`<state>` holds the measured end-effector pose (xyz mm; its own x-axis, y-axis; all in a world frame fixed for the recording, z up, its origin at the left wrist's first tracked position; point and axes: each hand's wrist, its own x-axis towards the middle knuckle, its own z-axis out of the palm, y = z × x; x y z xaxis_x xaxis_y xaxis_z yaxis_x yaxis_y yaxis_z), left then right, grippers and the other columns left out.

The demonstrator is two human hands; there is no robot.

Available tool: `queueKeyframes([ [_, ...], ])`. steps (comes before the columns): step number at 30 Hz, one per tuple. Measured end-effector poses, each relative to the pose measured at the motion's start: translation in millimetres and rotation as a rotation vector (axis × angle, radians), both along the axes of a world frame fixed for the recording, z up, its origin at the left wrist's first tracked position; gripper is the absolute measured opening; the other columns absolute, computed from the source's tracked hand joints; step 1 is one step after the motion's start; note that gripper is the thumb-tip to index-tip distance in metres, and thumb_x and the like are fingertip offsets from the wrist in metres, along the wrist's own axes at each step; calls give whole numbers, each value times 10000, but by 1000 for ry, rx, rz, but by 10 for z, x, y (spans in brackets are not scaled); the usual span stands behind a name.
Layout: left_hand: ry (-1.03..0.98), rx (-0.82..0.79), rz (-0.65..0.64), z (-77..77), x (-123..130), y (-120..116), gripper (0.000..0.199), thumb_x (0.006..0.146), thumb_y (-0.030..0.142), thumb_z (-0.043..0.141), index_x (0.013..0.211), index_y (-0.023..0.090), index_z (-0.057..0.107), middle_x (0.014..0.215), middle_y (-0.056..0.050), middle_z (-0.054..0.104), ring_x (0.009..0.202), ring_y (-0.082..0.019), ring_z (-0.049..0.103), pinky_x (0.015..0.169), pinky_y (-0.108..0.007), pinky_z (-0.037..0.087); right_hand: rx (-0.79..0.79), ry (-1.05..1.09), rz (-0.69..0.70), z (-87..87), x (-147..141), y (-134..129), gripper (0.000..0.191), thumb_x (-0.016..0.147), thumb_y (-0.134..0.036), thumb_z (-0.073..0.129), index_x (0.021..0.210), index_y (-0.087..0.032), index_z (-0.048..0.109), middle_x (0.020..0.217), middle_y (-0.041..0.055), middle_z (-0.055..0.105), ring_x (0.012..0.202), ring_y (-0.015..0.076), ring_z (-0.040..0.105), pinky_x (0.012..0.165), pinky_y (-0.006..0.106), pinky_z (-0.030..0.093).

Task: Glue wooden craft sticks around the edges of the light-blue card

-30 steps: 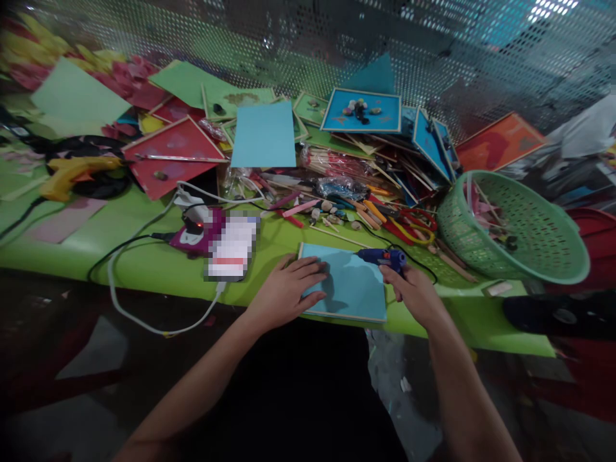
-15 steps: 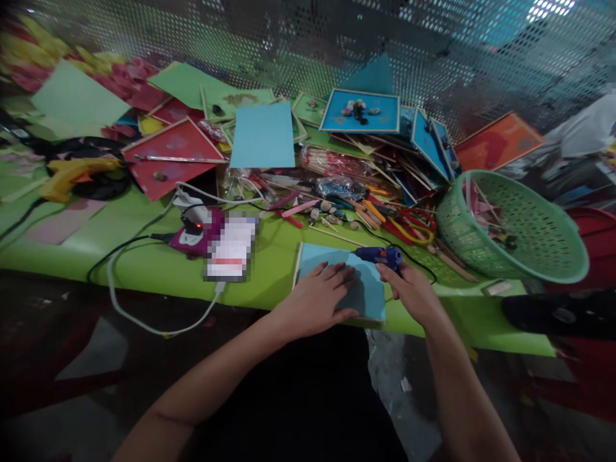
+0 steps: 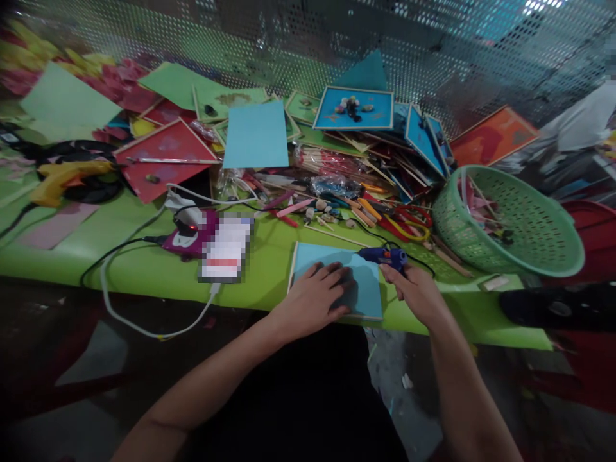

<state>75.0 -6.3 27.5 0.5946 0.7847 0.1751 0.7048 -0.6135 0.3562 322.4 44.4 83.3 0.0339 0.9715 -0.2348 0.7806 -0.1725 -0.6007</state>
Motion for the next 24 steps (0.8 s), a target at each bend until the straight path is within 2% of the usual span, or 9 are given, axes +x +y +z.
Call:
queueKeyframes([
  [4, 33, -2, 17, 45, 89, 0, 512, 1011, 506, 536, 1406, 186, 597, 1573, -109, 515, 1475, -310, 426, 1179, -508, 356, 20, 56, -24, 37, 58, -41, 609, 770, -804, 586, 610, -218, 633, 448, -3, 494, 442, 140, 431, 492, 312, 325],
  [8, 32, 29, -26, 19, 192, -1, 571, 999, 488, 546, 1465, 159, 540, 1627, -118, 453, 1488, -303, 407, 1194, -507, 334, 12, 59, -10, -2, 61, -39, 624, 785, -794, 572, 537, -221, 575, 453, 8, 491, 462, 138, 440, 506, 310, 323],
  [13, 21, 47, -41, -25, 245, -1, 567, 981, 490, 563, 1453, 175, 552, 1602, -109, 487, 1468, -291, 421, 1195, -494, 326, -7, 58, 4, -64, 52, -12, 601, 795, -780, 564, 568, -224, 590, 451, 4, 495, 468, 146, 443, 508, 311, 309],
  [18, 15, 39, -34, -34, 244, -6, 562, 978, 480, 566, 1462, 194, 540, 1611, -95, 475, 1474, -283, 412, 1198, -491, 321, -4, 23, 9, -62, 82, -11, 618, 806, -764, 574, 495, -233, 520, 444, 13, 499, 461, 142, 439, 499, 313, 304],
  [24, 4, 42, -31, -46, 243, 6, 546, 984, 487, 554, 1449, 200, 554, 1603, -93, 489, 1469, -285, 416, 1192, -495, 324, 8, 49, 9, -45, 69, -15, 579, 816, -760, 577, 609, -220, 605, 455, -6, 503, 462, 142, 442, 497, 308, 309],
])
